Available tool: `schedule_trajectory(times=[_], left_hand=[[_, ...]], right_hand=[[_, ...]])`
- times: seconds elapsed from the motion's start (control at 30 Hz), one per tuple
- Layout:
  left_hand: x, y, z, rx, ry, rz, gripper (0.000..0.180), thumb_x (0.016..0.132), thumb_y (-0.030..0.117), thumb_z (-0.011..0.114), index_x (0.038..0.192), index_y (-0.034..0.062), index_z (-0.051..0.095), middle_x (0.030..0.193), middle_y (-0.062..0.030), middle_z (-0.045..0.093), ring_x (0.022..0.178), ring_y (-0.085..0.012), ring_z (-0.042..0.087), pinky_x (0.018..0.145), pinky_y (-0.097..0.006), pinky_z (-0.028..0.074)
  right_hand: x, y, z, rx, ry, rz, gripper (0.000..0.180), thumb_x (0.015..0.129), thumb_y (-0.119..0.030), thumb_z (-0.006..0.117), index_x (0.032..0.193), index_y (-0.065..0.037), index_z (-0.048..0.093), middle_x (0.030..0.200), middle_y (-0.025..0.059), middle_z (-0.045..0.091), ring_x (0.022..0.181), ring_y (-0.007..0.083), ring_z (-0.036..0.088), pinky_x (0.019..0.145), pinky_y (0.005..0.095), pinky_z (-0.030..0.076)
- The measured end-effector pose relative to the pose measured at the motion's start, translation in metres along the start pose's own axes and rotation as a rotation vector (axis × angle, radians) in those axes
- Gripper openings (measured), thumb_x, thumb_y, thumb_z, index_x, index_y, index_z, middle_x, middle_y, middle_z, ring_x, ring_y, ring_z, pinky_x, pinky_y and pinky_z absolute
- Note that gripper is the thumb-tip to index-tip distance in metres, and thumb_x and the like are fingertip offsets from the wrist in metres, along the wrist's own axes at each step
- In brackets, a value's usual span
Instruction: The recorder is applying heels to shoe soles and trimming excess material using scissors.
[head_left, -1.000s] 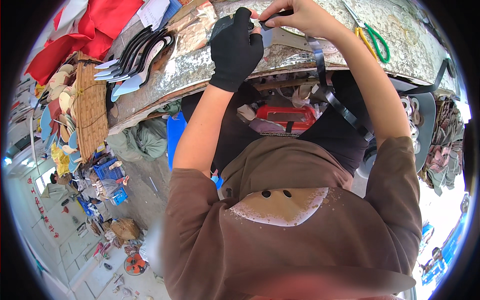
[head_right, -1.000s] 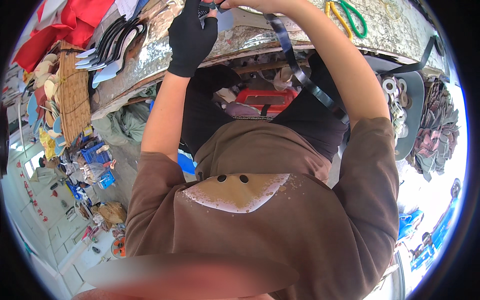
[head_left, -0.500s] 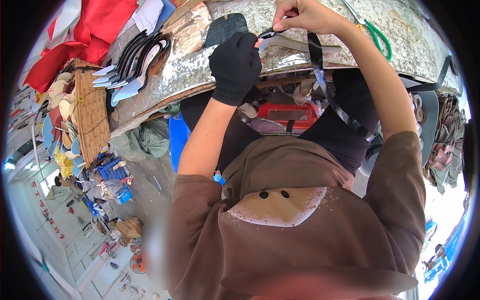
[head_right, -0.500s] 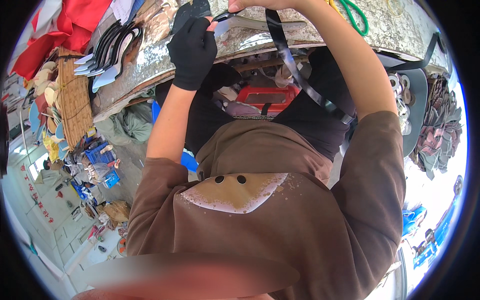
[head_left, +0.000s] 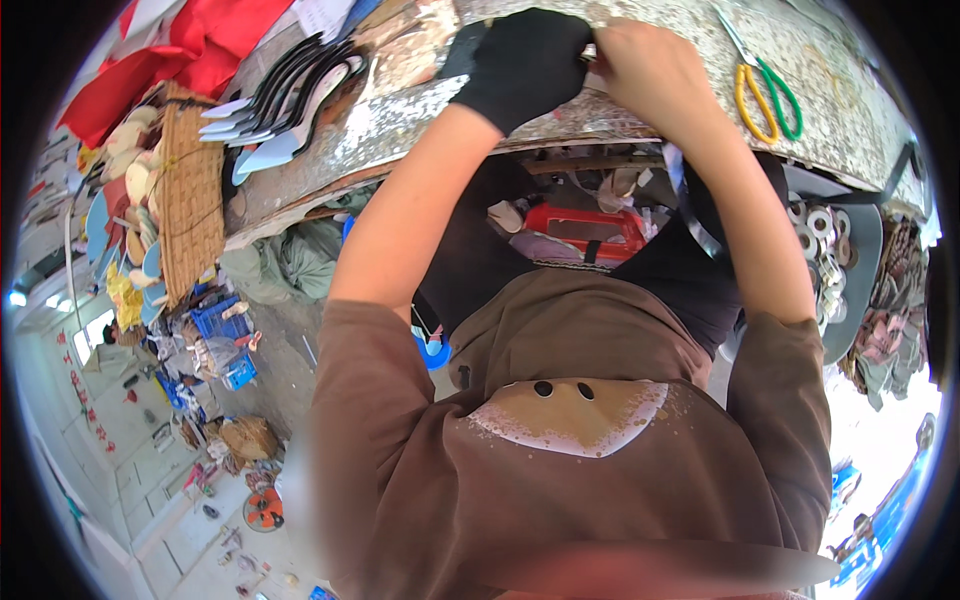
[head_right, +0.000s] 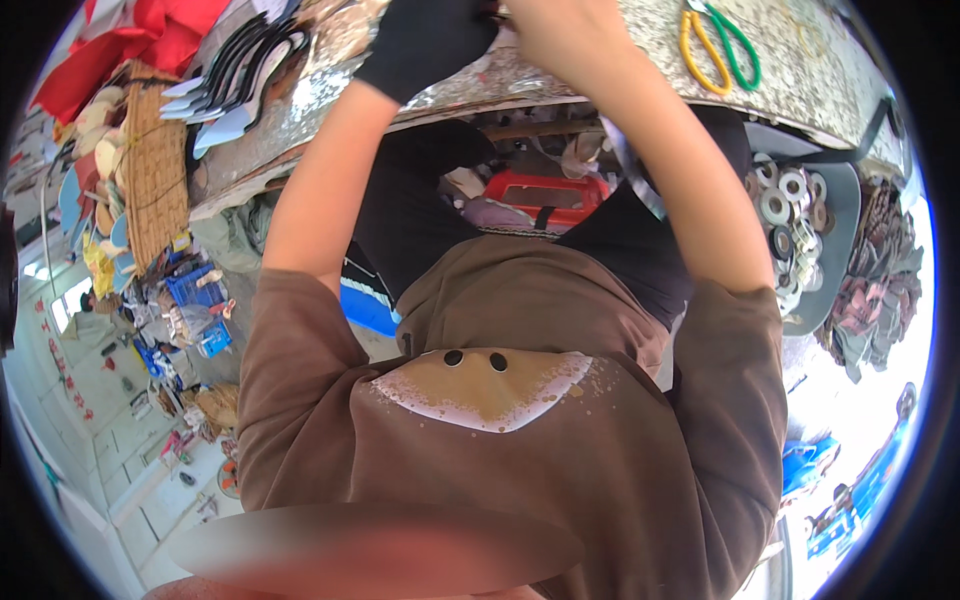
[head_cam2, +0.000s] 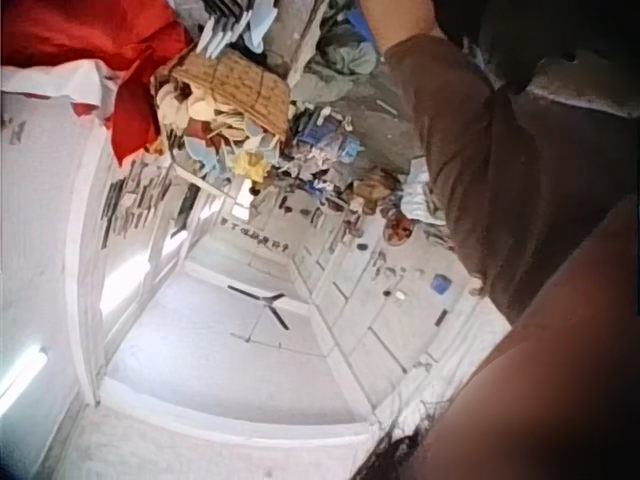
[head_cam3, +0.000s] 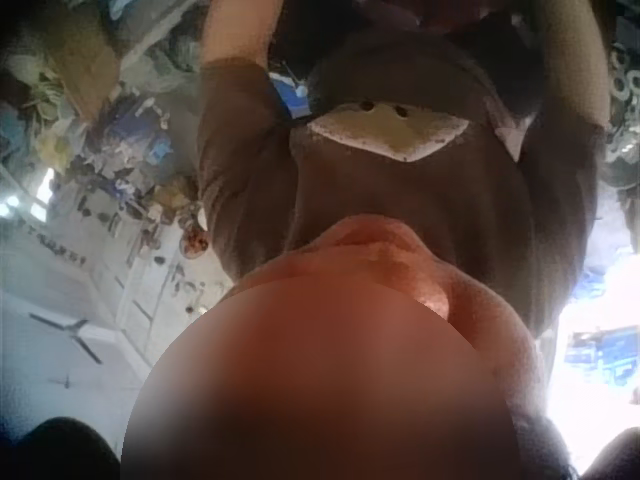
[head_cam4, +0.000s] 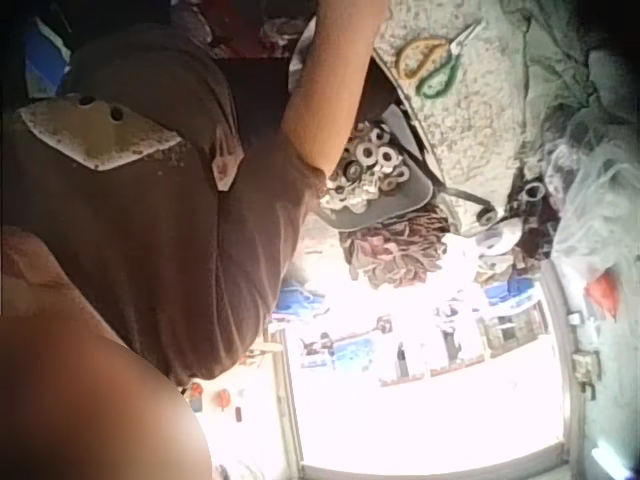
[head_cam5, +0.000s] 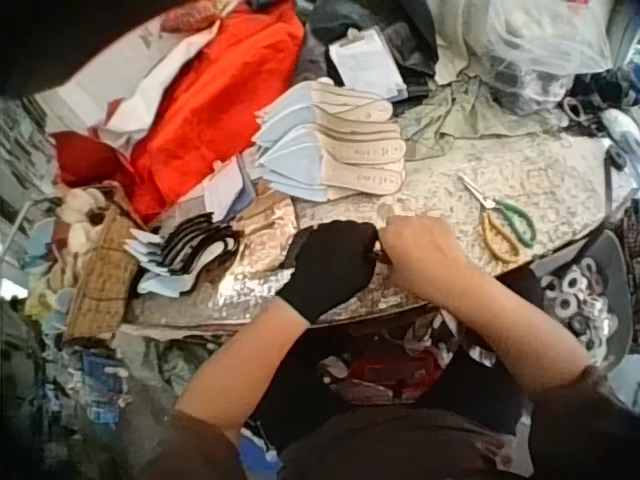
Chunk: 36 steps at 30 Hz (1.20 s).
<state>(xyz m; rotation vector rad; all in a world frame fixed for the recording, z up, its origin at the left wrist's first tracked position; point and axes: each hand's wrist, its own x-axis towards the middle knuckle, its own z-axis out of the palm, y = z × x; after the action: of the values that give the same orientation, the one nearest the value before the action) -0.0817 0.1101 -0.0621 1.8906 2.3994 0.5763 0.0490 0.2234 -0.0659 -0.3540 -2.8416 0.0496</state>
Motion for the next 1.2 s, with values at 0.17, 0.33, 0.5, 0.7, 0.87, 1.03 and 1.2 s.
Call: schedule_trajectory(times=[0.17,0.33,0.5,0.7,0.87,1.03,1.2], left_hand=[[0.023,-0.026,0.017,-0.19,-0.164,0.169,0.021,0.073,0.015,0.064,0.092,0.011,0.074,0.09,-0.0153,0.071,0.086,-0.0336,0.067,0.077,-0.042,0.053],[0.038,-0.03,0.021,-0.109,-0.264,0.238,0.019,0.075,0.016,0.066,0.092,0.0105,0.073,0.089,-0.0154,0.071,0.085,-0.0339,0.068,0.078,-0.042,0.053],[0.029,-0.027,0.016,0.034,-0.202,0.333,0.01,0.08,0.015,0.063,0.085,0.0148,0.071,0.084,-0.0105,0.07,0.081,-0.0307,0.068,0.071,-0.044,0.053],[0.002,0.032,0.04,0.303,-0.041,0.369,0.012,0.078,0.014,0.062,0.083,0.016,0.072,0.076,-0.0098,0.068,0.073,-0.0292,0.069,0.066,-0.041,0.054],[0.002,0.025,0.03,0.097,-0.015,0.277,0.014,0.079,0.015,0.062,0.088,0.0181,0.072,0.079,-0.0088,0.069,0.079,-0.0299,0.068,0.068,-0.042,0.054],[0.012,0.031,0.022,0.071,-0.14,0.276,0.017,0.084,0.03,0.063,0.095,0.0206,0.072,0.085,-0.0072,0.069,0.084,-0.0279,0.069,0.072,-0.042,0.054],[0.039,0.043,0.045,0.152,-0.401,0.275,0.032,0.085,0.043,0.061,0.091,0.0138,0.073,0.089,-0.01,0.07,0.083,-0.0306,0.069,0.075,-0.044,0.054]], right_hand=[[-0.004,-0.006,-0.003,-0.015,-0.002,0.031,0.015,0.086,-0.019,0.064,0.081,-0.005,0.065,0.088,0.012,0.065,0.081,0.0333,0.067,0.068,0.0444,0.053],[-0.005,0.001,-0.003,-0.059,-0.077,0.005,0.014,0.087,-0.016,0.064,0.084,-0.003,0.062,0.09,0.0112,0.062,0.08,0.0329,0.066,0.067,0.0434,0.053],[-0.024,0.022,-0.02,-0.075,-0.127,-0.07,0.011,0.087,-0.014,0.062,0.086,-0.003,0.059,0.088,0.0103,0.059,0.079,0.0326,0.065,0.066,0.0434,0.052],[-0.038,0.039,-0.023,-0.024,-0.043,-0.233,0.012,0.085,-0.012,0.064,0.086,-0.004,0.055,0.086,0.0096,0.056,0.075,0.0312,0.064,0.064,0.0422,0.051],[-0.053,0.058,-0.027,0.04,-0.012,-0.266,0.015,0.085,-0.013,0.065,0.086,-0.003,0.054,0.084,0.0092,0.054,0.072,0.0307,0.063,0.06,0.0414,0.051],[-0.063,0.084,-0.024,0.144,0.066,-0.305,0.016,0.084,-0.015,0.067,0.086,-0.005,0.055,0.082,0.0082,0.054,0.068,0.0323,0.06,0.059,0.0429,0.047],[-0.06,0.088,-0.022,0.505,0.203,-0.275,0.023,0.087,-0.021,0.069,0.081,-0.004,0.056,0.075,0.0086,0.053,0.062,0.0312,0.054,0.06,0.0419,0.042]])
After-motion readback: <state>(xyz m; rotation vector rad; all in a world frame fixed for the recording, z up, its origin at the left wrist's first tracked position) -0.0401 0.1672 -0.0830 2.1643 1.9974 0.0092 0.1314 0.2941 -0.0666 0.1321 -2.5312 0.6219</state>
